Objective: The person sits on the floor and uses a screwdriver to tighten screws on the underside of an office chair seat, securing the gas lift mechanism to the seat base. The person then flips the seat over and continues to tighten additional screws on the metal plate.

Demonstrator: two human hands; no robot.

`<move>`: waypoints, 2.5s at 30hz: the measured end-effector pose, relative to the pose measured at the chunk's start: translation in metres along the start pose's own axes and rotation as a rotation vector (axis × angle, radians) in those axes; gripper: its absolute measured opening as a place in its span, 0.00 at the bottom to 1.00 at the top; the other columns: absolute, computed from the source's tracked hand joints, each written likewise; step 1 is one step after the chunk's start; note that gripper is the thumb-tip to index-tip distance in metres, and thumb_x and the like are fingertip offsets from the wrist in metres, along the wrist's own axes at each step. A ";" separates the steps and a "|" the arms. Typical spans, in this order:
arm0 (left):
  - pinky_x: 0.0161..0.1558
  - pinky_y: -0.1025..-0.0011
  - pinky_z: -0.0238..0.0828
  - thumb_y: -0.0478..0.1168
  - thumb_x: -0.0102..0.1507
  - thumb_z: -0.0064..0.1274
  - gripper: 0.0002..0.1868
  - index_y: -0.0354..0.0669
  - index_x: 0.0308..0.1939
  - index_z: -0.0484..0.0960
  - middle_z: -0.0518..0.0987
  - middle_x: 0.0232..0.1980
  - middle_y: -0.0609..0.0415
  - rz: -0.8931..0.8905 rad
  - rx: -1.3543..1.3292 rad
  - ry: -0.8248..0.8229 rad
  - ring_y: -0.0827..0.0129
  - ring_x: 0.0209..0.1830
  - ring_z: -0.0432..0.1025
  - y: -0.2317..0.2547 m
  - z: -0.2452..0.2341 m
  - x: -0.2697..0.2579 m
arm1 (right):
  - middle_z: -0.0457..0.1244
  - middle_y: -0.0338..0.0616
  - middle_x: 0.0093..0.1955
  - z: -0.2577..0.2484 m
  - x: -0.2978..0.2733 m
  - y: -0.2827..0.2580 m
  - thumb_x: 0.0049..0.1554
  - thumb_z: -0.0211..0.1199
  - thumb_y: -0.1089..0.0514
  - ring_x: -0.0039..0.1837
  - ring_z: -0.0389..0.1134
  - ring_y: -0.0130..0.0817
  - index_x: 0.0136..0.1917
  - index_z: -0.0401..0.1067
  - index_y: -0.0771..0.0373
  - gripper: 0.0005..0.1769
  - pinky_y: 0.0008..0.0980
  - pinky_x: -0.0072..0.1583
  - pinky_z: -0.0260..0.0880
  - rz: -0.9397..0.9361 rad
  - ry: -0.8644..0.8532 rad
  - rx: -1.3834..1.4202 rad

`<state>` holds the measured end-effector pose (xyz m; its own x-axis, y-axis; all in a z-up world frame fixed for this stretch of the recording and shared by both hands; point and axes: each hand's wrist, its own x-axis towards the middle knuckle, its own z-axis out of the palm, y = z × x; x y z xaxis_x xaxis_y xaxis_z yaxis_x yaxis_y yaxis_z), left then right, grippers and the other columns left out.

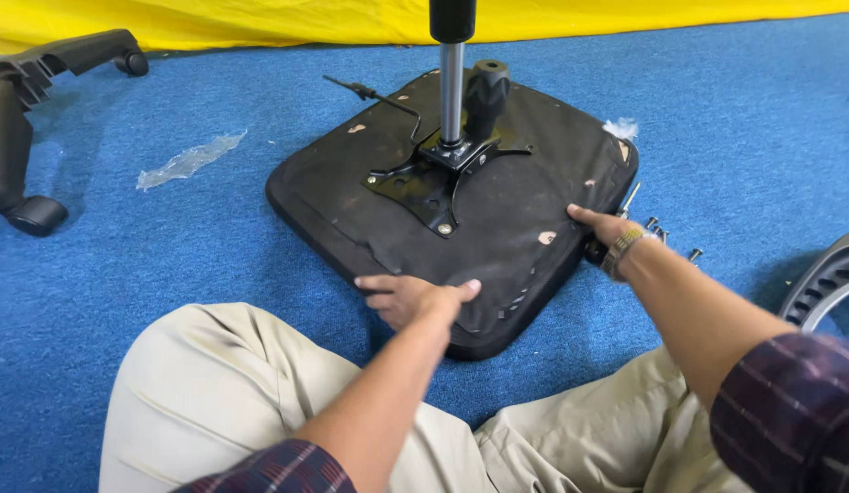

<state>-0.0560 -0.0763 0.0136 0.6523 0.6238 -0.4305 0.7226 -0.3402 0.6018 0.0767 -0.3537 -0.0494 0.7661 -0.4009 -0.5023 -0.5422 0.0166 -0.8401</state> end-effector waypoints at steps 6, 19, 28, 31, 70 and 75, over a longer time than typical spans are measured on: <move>0.73 0.58 0.57 0.40 0.41 0.82 0.86 0.35 0.78 0.19 0.48 0.80 0.31 0.227 -0.177 -0.162 0.45 0.79 0.54 0.004 -0.071 0.122 | 0.64 0.51 0.67 0.054 -0.075 0.033 0.48 0.76 0.41 0.62 0.66 0.44 0.70 0.65 0.67 0.45 0.42 0.64 0.65 0.171 -0.012 0.344; 0.62 0.40 0.68 0.42 0.52 0.74 0.68 0.63 0.80 0.35 0.47 0.78 0.37 -0.413 -0.659 0.010 0.38 0.73 0.57 -0.014 -0.053 0.013 | 0.69 0.44 0.46 -0.041 -0.015 -0.013 0.53 0.77 0.50 0.42 0.70 0.33 0.54 0.73 0.67 0.24 0.35 0.43 0.69 -0.261 0.353 0.122; 0.44 0.43 0.80 0.30 0.59 0.62 0.56 0.65 0.80 0.42 0.59 0.74 0.33 -0.530 -0.676 0.043 0.39 0.62 0.71 0.006 -0.040 0.060 | 0.64 0.44 0.34 -0.065 0.052 -0.043 0.54 0.73 0.46 0.31 0.61 0.30 0.45 0.75 0.67 0.21 0.33 0.34 0.61 -0.194 -0.097 -0.609; 0.49 0.45 0.78 0.33 0.59 0.63 0.53 0.61 0.80 0.45 0.61 0.74 0.35 -0.564 -0.617 0.132 0.40 0.63 0.71 0.008 -0.046 0.088 | 0.65 0.42 0.35 -0.055 0.025 -0.028 0.53 0.75 0.48 0.31 0.61 0.28 0.43 0.75 0.68 0.20 0.30 0.34 0.62 -0.198 -0.039 -0.512; 0.70 0.47 0.63 0.28 0.58 0.60 0.67 0.46 0.79 0.16 0.64 0.73 0.36 -0.011 -0.754 -0.212 0.47 0.68 0.69 -0.019 -0.047 0.102 | 0.63 0.38 0.29 -0.004 -0.089 0.070 0.46 0.76 0.32 0.28 0.56 0.29 0.36 0.76 0.61 0.29 0.30 0.33 0.54 0.099 -0.026 -0.099; 0.71 0.56 0.64 0.39 0.57 0.68 0.61 0.44 0.80 0.36 0.66 0.74 0.36 0.036 -0.615 0.004 0.46 0.70 0.68 -0.023 -0.036 0.082 | 0.70 0.45 0.40 0.001 -0.115 0.065 0.44 0.78 0.35 0.36 0.66 0.33 0.46 0.79 0.69 0.35 0.32 0.42 0.65 0.066 -0.033 -0.022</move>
<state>-0.0270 0.0078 -0.0114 0.6719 0.6226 -0.4011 0.4348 0.1068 0.8942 -0.0466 -0.3050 -0.0466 0.7393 -0.3689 -0.5633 -0.5991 0.0214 -0.8004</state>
